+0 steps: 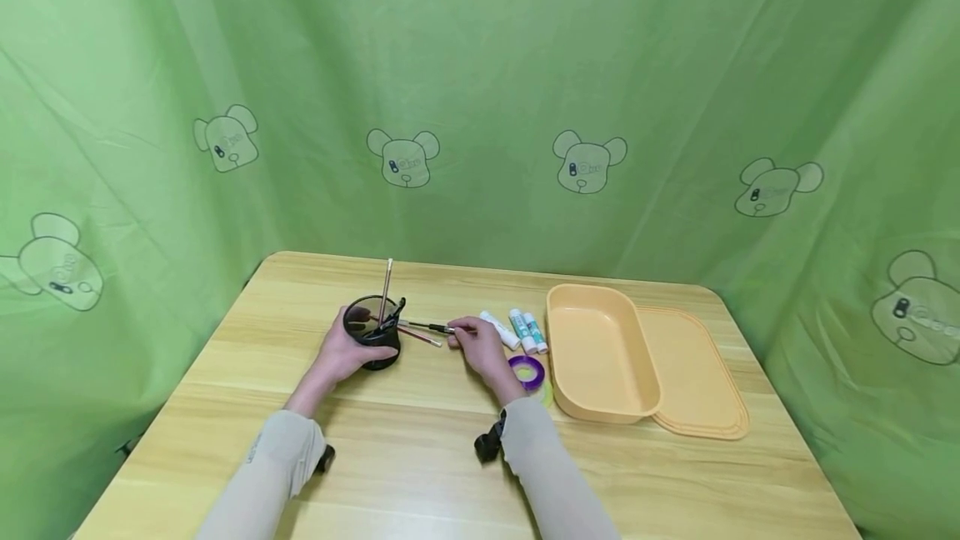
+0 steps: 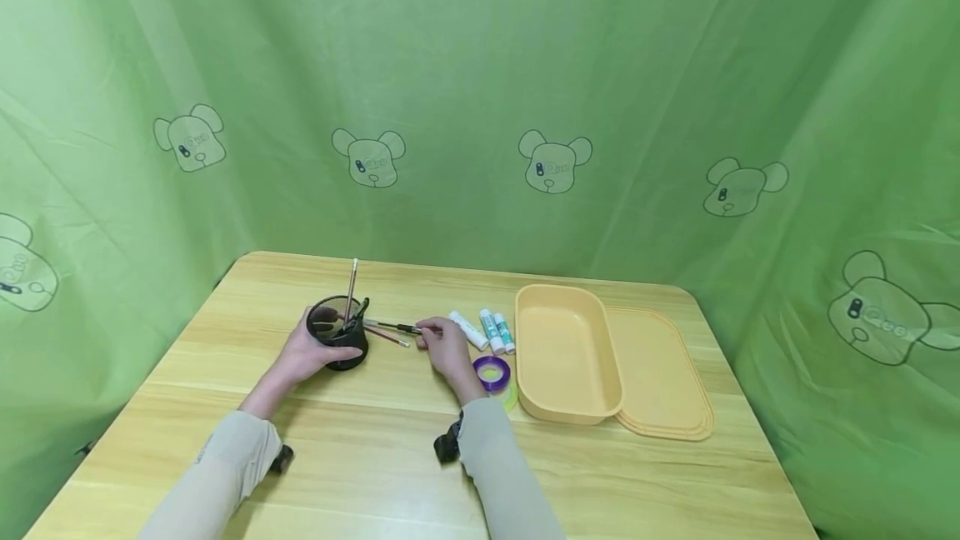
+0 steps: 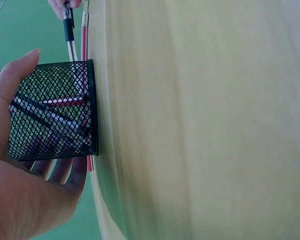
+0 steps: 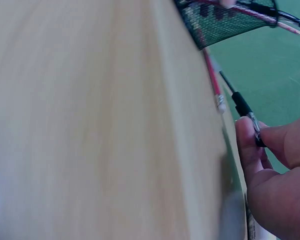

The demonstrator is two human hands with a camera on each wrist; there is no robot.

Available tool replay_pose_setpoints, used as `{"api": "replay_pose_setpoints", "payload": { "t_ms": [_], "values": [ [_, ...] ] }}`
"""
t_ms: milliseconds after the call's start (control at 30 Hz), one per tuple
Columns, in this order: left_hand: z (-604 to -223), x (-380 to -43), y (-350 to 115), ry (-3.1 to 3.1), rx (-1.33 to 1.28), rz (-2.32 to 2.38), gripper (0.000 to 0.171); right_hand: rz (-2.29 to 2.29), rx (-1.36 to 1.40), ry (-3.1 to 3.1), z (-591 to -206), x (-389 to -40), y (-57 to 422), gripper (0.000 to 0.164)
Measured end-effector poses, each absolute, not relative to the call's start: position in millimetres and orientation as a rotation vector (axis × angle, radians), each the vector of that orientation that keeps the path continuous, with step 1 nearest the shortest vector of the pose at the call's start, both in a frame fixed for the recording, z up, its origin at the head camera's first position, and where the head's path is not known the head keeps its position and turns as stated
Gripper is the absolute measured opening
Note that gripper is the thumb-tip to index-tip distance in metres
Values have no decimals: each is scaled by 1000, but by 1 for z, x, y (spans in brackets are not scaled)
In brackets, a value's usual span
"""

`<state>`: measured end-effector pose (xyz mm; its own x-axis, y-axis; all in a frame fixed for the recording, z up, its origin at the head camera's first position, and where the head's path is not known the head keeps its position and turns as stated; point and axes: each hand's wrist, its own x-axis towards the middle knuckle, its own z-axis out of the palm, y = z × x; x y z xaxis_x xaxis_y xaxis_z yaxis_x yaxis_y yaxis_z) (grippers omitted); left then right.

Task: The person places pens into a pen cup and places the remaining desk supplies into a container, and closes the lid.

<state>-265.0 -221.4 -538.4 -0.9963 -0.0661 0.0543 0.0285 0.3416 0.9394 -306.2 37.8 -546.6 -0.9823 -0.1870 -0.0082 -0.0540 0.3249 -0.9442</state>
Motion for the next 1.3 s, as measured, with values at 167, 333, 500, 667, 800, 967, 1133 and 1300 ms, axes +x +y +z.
{"api": "replay_pose_setpoints", "payload": {
  "t_ms": [167, 333, 500, 667, 800, 967, 1133, 1300],
  "values": [
    [-538, -265, -221, -2499, 22, -1763, 94, -1892, -83, 2369, -543, -304, 38, 21],
    [-539, -266, -221, -2488, 24, -1771, 94, -1978, -30, 2287, -540, -304, 38, 25],
    [-540, -266, -222, -2494, 34, -1763, 94, -2087, 8, 2176, -537, -303, 38, 27],
    [-541, -265, -222, -2510, 42, -1752, 95, -2180, 9, 2106, -536, -304, 37, 31],
    [-540, -265, -222, -2520, 49, -1740, 96, -2306, -30, 2020, -534, -304, 37, 34],
    [-539, -266, -222, -2519, 44, -1743, 96, -2480, -73, 1889, -530, -305, 36, 36],
    [-540, -265, -223, -2522, 44, -1739, 97, -2589, -75, 1806, -525, -305, 36, 37],
    [-541, -266, -223, -2513, 43, -1736, 93, -2668, -82, 1761, -519, -306, 35, 35]
  ]
}}
